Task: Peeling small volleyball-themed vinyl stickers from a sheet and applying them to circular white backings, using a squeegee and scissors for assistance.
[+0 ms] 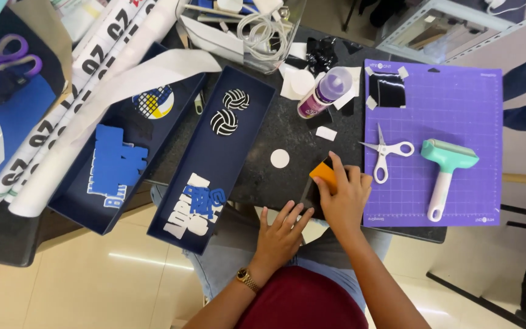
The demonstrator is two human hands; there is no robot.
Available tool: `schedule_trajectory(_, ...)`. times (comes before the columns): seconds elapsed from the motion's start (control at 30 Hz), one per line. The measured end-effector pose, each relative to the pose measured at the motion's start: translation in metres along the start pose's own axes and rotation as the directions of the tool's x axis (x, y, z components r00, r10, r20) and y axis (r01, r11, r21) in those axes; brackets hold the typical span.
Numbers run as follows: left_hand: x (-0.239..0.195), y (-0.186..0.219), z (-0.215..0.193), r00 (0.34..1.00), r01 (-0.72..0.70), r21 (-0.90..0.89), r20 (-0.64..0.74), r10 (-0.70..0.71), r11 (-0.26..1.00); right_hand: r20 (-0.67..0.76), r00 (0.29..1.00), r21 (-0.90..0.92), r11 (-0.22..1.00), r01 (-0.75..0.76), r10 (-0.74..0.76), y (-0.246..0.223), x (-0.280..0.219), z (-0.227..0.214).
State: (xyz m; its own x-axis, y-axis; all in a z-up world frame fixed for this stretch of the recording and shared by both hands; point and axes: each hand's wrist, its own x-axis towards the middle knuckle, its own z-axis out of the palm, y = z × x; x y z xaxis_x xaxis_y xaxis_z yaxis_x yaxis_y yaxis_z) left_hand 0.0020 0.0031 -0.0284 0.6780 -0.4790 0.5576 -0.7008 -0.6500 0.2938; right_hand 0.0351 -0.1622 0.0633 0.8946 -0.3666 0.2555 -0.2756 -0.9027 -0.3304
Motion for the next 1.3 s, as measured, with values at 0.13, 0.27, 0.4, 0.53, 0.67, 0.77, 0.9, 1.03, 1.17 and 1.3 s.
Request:
schedule_trajectory(0.13, 0.002, 0.001, -0.008, 1.000, 0.013, -0.030, 0.005, -0.012, 0.999, 0.068, 0.996, 0.092, 0.993, -0.067, 0.061, -0.006, -0.011, -0.010)
schedule_trajectory(0.27, -0.003, -0.001, -0.005, 1.000, 0.024, -0.099, -0.002, -0.024, 0.995, 0.083, 0.996, 0.127, 0.991, -0.050, 0.040, -0.006, -0.026, -0.005)
schedule_trajectory(0.4, -0.002, -0.001, -0.005, 1.000, 0.012, -0.129, -0.010, -0.013, 0.992, 0.016, 0.999, 0.082, 0.996, -0.033, 0.031, -0.007, -0.021, -0.010)
schedule_trajectory(0.53, 0.002, -0.002, -0.006, 1.000, 0.010, -0.116, -0.015, -0.012, 0.993, 0.100, 0.995, 0.104, 0.994, -0.018, 0.008, -0.003, -0.026, -0.011)
schedule_trajectory(0.67, 0.002, -0.002, -0.007, 1.000, 0.004, -0.114, -0.016, -0.006, 0.994, 0.050, 0.999, 0.063, 0.998, -0.009, 0.006, -0.003, -0.021, -0.008)
schedule_trajectory(0.77, 0.001, -0.001, -0.008, 0.999, 0.002, -0.111, -0.032, -0.005, 0.994, 0.102, 0.995, 0.074, 0.997, 0.000, -0.008, -0.008, -0.039, -0.013)
schedule_trajectory(0.9, -0.003, 0.002, -0.012, 1.000, 0.002, -0.114, 0.002, -0.001, 0.994, 0.072, 0.997, 0.079, 0.996, -0.032, 0.026, -0.009, -0.024, -0.014)
schedule_trajectory(1.03, 0.003, -0.001, -0.010, 1.000, 0.000, -0.084, -0.015, -0.002, 0.996, 0.121, 0.992, 0.075, 0.996, -0.044, 0.035, -0.010, -0.027, -0.014)
schedule_trajectory(1.17, 0.003, 0.003, -0.010, 0.999, 0.012, -0.021, 0.033, -0.012, 1.000, 0.052, 0.997, 0.031, 0.997, -0.065, 0.064, 0.002, -0.009, -0.006)
schedule_trajectory(1.3, 0.009, 0.004, -0.011, 0.999, 0.015, 0.011, 0.031, -0.015, 1.000, 0.119, 0.991, 0.040, 0.997, -0.064, 0.059, 0.000, -0.030, -0.016)
